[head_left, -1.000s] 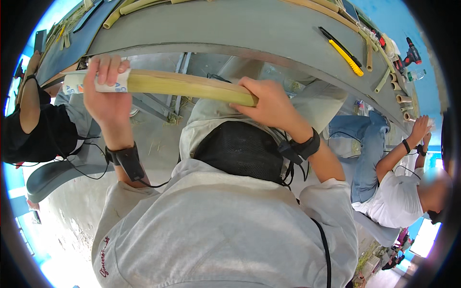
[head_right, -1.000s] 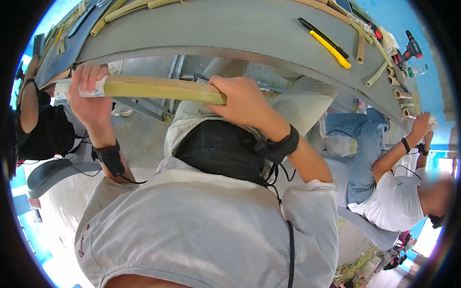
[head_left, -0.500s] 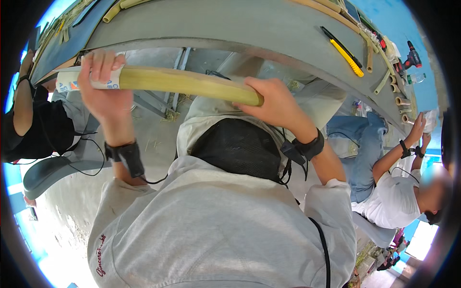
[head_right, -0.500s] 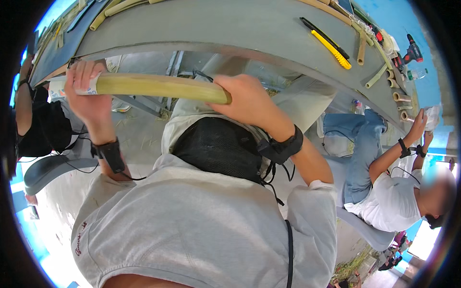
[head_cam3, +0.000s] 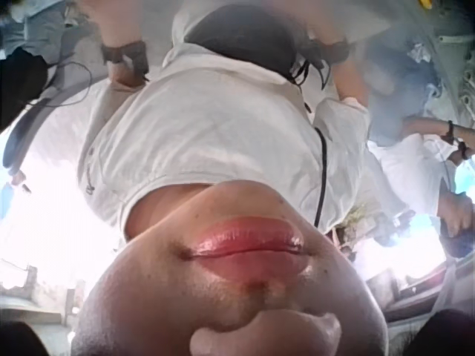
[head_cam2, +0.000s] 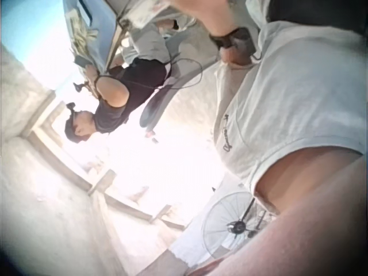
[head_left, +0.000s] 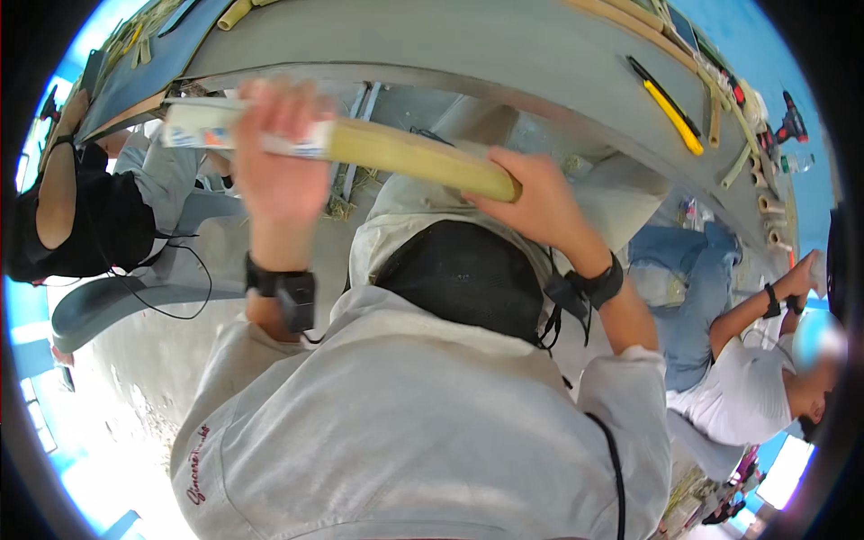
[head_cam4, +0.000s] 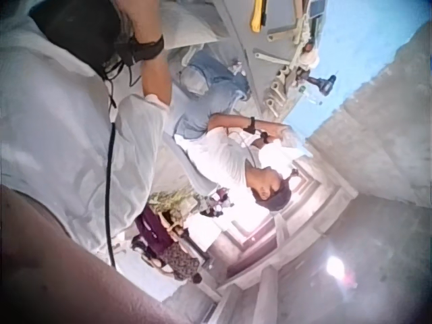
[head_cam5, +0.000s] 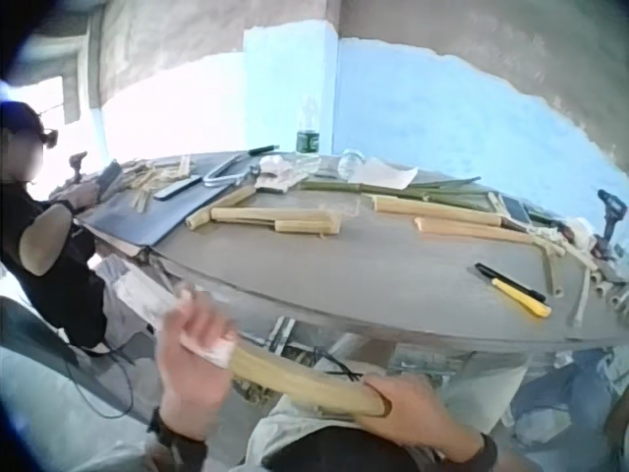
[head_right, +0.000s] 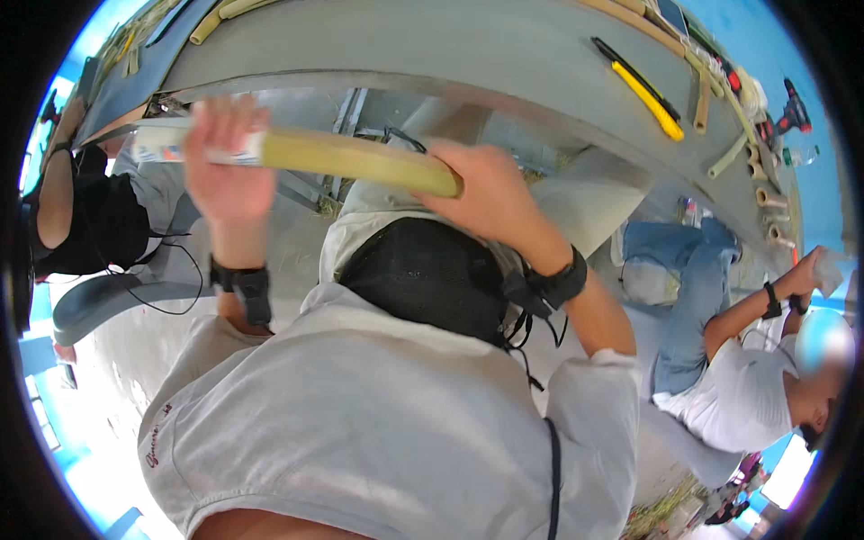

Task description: Sand the end of a bamboo pole using a piece of sandpaper held against a utility knife handle.

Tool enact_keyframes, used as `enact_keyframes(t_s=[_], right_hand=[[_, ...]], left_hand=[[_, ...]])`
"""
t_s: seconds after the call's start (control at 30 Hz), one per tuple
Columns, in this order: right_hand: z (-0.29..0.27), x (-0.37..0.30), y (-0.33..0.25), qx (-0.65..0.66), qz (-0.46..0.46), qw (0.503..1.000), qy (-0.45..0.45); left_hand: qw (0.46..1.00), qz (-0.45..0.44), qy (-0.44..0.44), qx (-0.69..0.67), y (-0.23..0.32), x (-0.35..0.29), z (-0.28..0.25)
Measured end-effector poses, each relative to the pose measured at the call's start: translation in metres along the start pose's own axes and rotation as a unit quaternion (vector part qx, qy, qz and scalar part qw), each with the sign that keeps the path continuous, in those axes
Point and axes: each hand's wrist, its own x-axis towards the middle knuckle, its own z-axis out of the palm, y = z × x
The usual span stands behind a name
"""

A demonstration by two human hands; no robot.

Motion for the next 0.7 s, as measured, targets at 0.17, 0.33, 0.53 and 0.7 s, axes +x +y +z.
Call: enact_keyframes(t_s=[0.17, 0.33, 0.53, 0.7], right_hand=[[0.018, 0.007, -0.021, 0.091, -0.025, 0.995, 0.025], [-0.014, -0.003, 0.004, 0.033, 0.043, 0.998, -0.011], [0.003, 0.015, 0.002, 0.115, 0.081, 0.989, -0.046], [0.015, 0.014, -0.013, 0.201, 0.061, 0.975, -0.077]], left_hand=[[0.981, -0.111, -0.158, 0.015, -0.047, -0.010, 0.025], [0.989, -0.002, -0.124, -0.086, 0.038, 0.028, -0.029], [0.999, -0.042, -0.011, -0.024, -0.014, -0.003, -0.051], [0.988, -0.130, -0.056, 0.068, -0.024, -0.014, -0.026]])
